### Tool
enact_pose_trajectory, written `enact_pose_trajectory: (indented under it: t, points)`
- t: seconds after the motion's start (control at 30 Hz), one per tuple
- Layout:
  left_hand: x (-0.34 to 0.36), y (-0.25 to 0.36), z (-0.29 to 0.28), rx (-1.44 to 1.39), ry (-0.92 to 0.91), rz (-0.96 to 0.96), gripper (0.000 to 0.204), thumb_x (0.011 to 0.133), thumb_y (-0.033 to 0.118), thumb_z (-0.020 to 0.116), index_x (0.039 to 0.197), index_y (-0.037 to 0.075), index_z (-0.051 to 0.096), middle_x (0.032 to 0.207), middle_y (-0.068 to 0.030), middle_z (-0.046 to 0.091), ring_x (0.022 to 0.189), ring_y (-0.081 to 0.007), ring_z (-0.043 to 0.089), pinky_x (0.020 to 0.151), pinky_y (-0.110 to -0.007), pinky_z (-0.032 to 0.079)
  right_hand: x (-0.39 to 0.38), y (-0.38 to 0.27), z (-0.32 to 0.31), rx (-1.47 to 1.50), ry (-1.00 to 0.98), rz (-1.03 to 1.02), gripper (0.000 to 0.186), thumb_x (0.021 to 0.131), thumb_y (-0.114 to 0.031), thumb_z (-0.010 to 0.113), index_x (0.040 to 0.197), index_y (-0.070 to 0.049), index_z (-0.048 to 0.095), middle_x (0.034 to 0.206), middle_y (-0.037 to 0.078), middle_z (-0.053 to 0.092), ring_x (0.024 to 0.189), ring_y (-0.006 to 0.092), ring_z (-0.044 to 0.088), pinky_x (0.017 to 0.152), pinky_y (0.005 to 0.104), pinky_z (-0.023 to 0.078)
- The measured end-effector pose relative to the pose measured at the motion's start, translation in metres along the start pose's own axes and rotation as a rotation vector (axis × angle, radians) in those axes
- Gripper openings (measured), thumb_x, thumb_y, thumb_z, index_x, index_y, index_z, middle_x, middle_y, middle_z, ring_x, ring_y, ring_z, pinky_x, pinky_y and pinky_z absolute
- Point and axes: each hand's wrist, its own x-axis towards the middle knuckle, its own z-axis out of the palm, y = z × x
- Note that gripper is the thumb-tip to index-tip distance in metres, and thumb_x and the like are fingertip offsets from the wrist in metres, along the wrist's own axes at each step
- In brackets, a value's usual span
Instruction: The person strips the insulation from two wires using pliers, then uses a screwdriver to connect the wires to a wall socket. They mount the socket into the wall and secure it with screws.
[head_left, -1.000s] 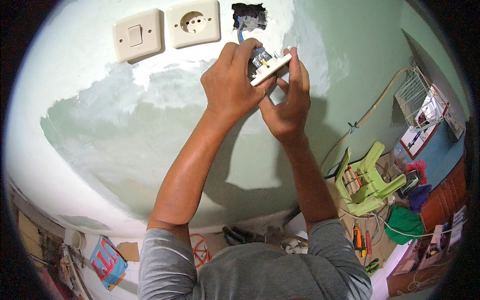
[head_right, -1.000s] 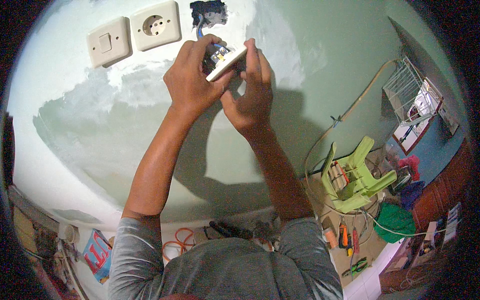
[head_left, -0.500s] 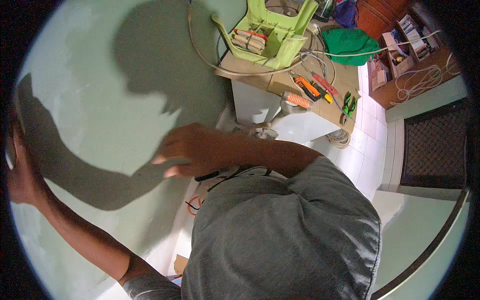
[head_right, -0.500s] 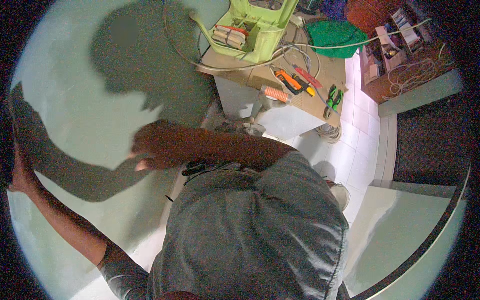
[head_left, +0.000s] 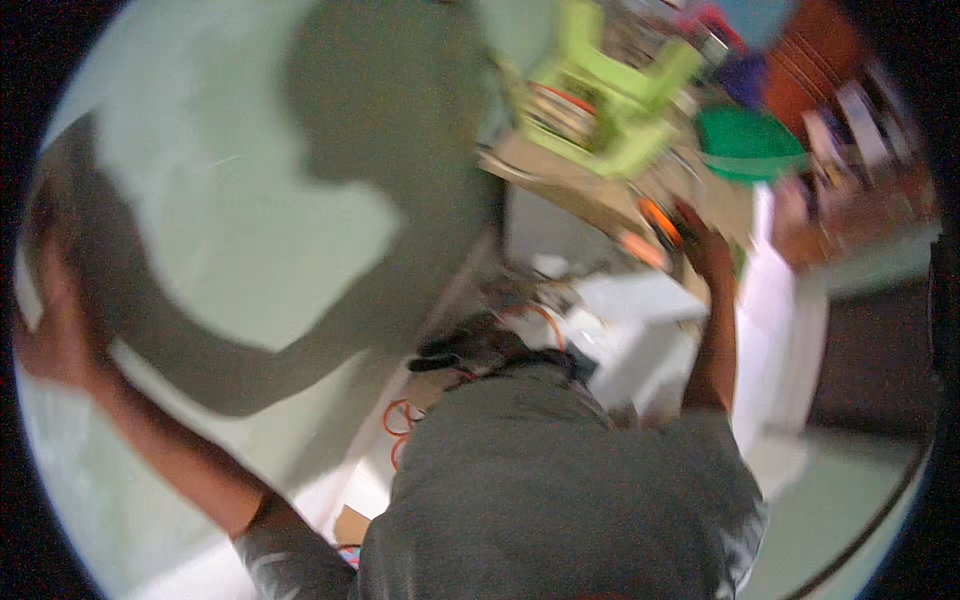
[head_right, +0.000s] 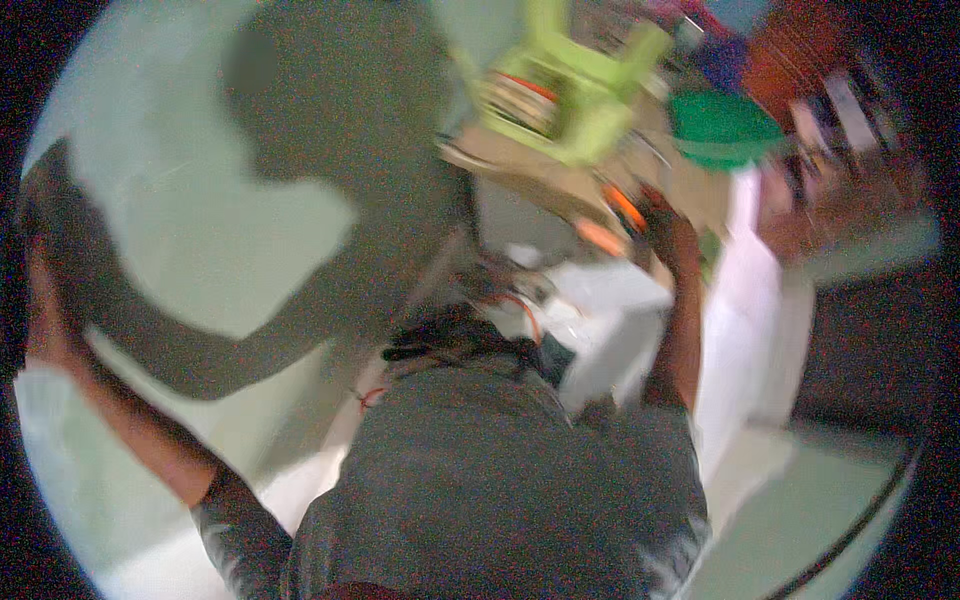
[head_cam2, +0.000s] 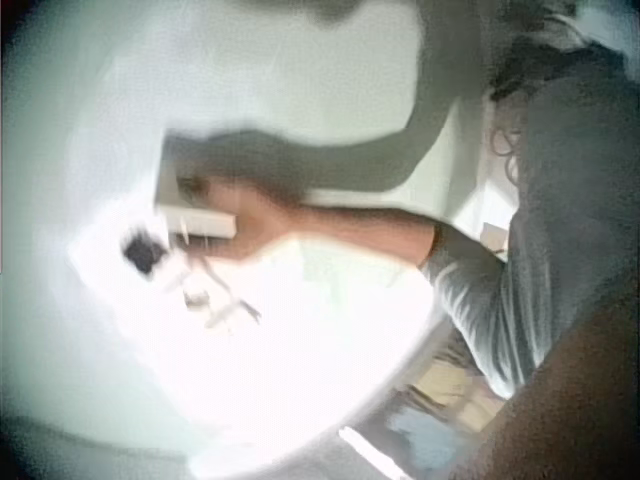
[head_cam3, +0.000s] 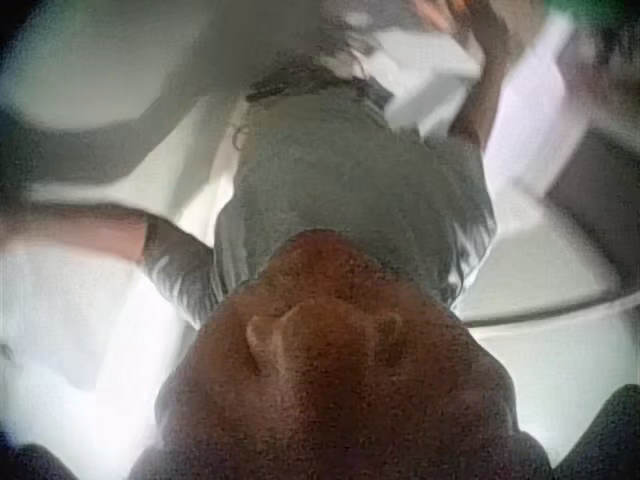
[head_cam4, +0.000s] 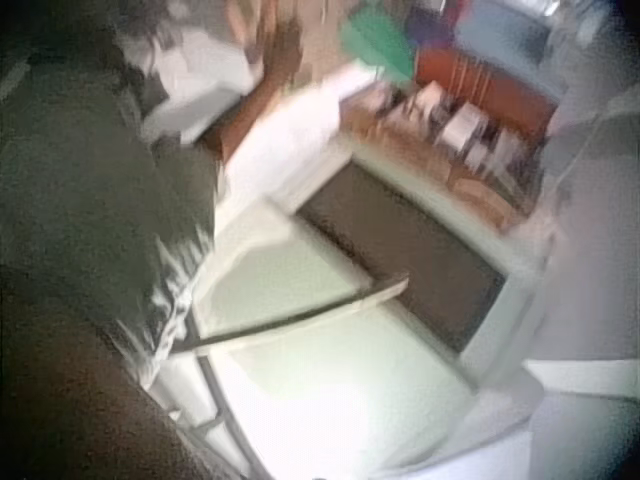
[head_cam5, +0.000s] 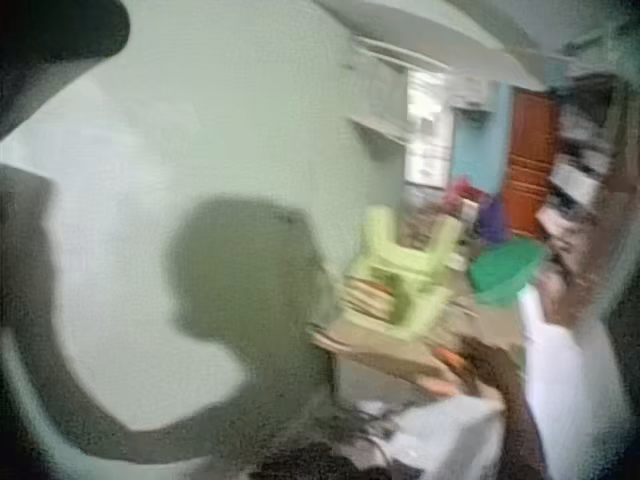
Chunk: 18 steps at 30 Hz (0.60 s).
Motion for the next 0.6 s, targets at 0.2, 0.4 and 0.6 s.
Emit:
enact_pose_trajectory:
  t: [0.2,0.4,0.6]
  points:
    - [-0.001,0.088,-0.002,-0.062,0.04,-0.065,0.054,0.067,0.02,0.092,0.116,0.015,0.07,0.1,-0.0044,0.072,0.09,-0.0184,0.072,0.083,-0.033,0.058,-0.022,0.076,0.027,0.055,0.114,-0.22,0.061,0.101,-0.013,0.053,0.158,-0.027,0.041,0.138,0.011,0.066,0.115,0.0371,0.069,0.087,0.0451,0.056]
    - [0.0,0.1,0.031,-0.088,0.055,-0.12,0.058,0.063,0.018,0.093,0.115,0.019,0.068,0.094,-0.0028,0.068,0.083,-0.0205,0.07,0.073,-0.033,0.058,-0.017,0.12,-0.016,-0.439,0.064,-0.043,0.023,0.099,-0.014,0.057,0.113,0.003,0.061,0.11,0.027,0.062,0.113,0.0471,0.058,0.1,0.0539,0.046]
    - [0.007,0.089,0.017,-0.09,0.004,-0.191,0.054,0.066,0.021,0.093,0.114,0.019,0.067,0.094,-0.0018,0.068,0.08,-0.0211,0.071,0.067,-0.033,0.057,-0.031,-0.076,-0.173,-0.173,0.42,-0.288,0.031,0.104,-0.019,0.054,0.116,0.006,0.066,0.124,0.029,0.061,0.12,0.0505,0.052,0.108,0.0533,0.039]
